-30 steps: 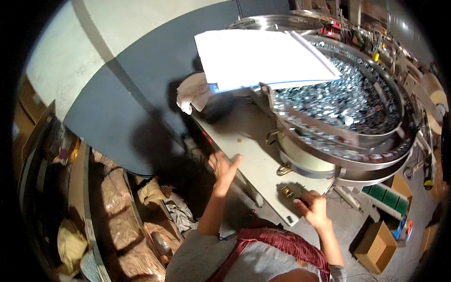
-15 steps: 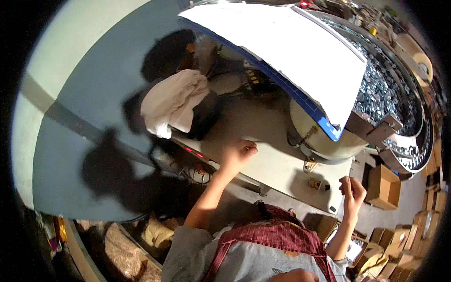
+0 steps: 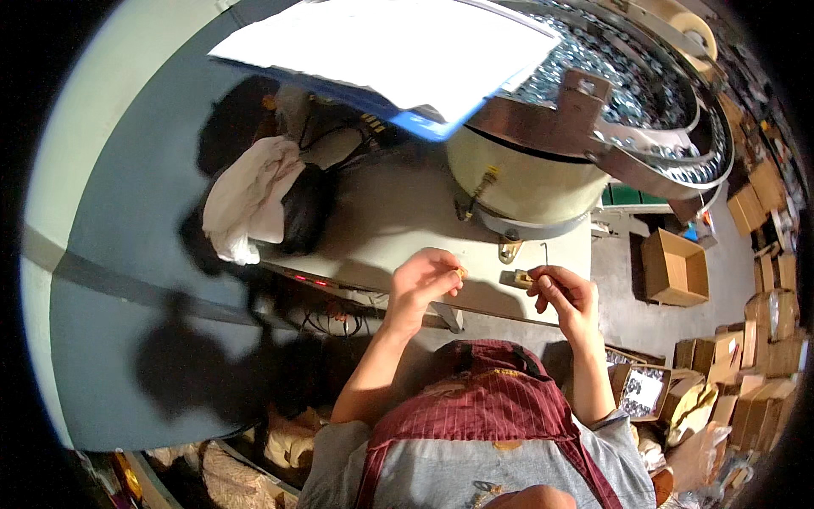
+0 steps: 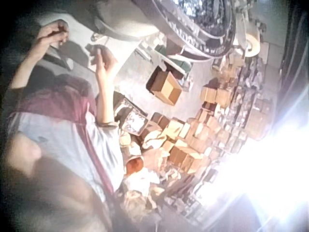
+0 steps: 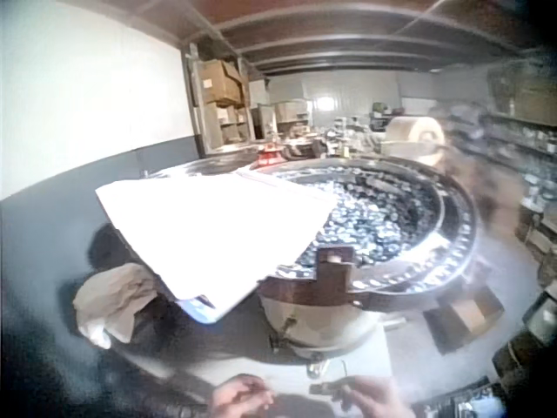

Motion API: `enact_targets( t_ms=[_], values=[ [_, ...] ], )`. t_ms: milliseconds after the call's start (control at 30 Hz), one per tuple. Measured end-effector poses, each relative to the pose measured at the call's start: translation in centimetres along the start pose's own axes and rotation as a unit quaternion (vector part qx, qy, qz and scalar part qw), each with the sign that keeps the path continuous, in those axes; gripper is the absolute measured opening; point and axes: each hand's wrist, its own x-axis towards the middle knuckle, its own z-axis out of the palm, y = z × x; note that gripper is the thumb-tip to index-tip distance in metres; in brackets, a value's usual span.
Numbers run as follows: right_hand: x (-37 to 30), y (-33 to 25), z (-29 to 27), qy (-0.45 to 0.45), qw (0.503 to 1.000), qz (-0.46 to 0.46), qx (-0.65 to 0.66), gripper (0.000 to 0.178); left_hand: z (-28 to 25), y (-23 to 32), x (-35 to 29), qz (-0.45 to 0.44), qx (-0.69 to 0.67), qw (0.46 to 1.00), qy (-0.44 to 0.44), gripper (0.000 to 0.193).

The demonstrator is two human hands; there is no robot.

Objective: The person handles small metal parts and a white cloth on a workbench next to a rotating bowl of glass pieces. They wipe the metal parts with the cloth and place them on a document. The person also adjusts the head-mounted camera and headstrap during the task.

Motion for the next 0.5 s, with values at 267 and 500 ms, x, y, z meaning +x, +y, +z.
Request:
enact_targets(
  t_ms=[267,500],
  values=[
    [-2.0,0.1,-4.2,0.026,0.997,0.066,0.023,0.031,-2.5,-5.4,1.8,0.161,0.511,0.833,0.138,0.037],
    [-1.6,2.7,-4.9,0.052,0.998,0.044,0.007,0.018,-4.1,-5.4,2.1,0.197,0.591,0.769,0.145,0.038]
  ],
)
